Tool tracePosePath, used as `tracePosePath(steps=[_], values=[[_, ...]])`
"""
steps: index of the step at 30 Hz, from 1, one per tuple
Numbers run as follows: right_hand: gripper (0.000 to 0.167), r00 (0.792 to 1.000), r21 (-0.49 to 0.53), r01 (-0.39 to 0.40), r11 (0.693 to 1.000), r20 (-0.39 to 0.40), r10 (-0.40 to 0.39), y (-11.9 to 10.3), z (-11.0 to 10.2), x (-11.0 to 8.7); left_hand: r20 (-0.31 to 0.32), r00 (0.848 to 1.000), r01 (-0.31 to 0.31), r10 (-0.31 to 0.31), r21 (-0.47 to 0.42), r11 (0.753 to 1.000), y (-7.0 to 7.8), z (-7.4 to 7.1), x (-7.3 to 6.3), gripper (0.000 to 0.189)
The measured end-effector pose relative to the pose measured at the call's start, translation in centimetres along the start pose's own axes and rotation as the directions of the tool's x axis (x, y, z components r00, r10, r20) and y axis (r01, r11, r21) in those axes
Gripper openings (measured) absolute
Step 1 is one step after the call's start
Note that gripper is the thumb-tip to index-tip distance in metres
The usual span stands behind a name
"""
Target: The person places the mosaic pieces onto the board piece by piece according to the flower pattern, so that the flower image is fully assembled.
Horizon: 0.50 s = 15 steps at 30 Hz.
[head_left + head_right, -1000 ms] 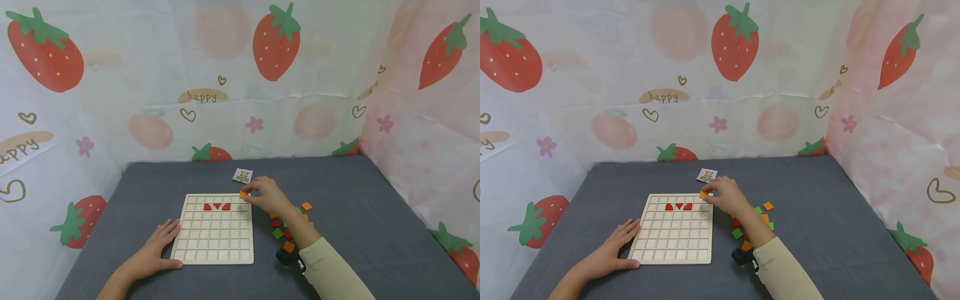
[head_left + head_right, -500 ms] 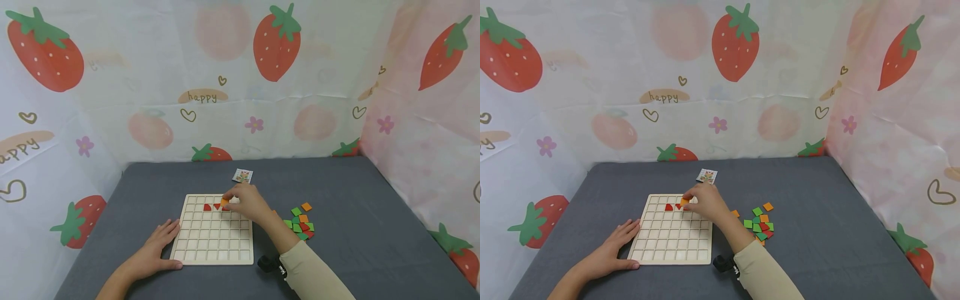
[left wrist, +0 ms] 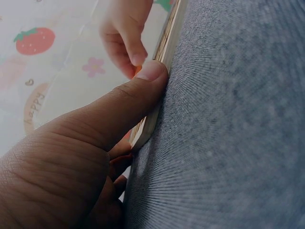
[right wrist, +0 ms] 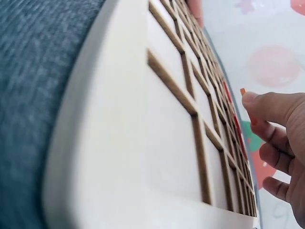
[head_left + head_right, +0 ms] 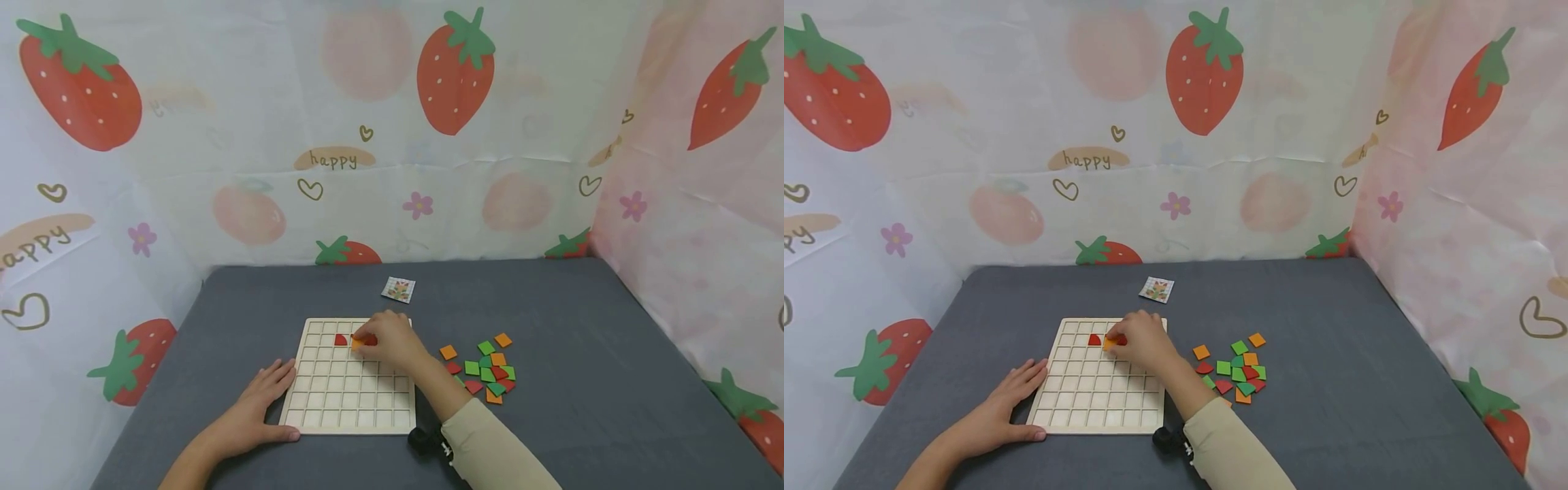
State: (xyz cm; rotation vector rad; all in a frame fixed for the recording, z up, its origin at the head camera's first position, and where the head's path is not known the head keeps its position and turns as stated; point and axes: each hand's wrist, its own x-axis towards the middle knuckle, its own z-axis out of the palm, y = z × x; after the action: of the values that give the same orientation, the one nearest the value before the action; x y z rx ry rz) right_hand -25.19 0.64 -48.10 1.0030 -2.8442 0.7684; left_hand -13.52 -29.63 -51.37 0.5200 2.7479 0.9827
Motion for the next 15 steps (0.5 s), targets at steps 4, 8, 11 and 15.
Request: tracePosePath(steps=[4,8,11,15], values=[[0.027,1.0,-0.028,0.0,1.0,0.017,0.0,-0.1,0.4,0.1,0.006,1.0,0.001,-0.001,0.009,1.0,-0.1,0.0,0.1,0.115],[0.026,1.0,-0.062,-0.001,0.998,0.023,0.002,-0.1,0.8,0.2,0.007,1.0,0.006,-0.006,0.01,1.0,-0.1,0.0,0.1,0.116],[0.024,1.0,-0.062,0.006,0.998,0.024,-0.005,-0.2,1.0,0.2,0.004,1.0,0.001,-0.001,0.009,1.0,0.0,0.0,0.1,0.115],[0.023,0.999,-0.045,0.015,0.999,0.03,-0.013,-0.3,1.1,0.2,0.004,1.0,0.002,-0.002,0.008,1.0,0.0,0.0,0.0,0.115]])
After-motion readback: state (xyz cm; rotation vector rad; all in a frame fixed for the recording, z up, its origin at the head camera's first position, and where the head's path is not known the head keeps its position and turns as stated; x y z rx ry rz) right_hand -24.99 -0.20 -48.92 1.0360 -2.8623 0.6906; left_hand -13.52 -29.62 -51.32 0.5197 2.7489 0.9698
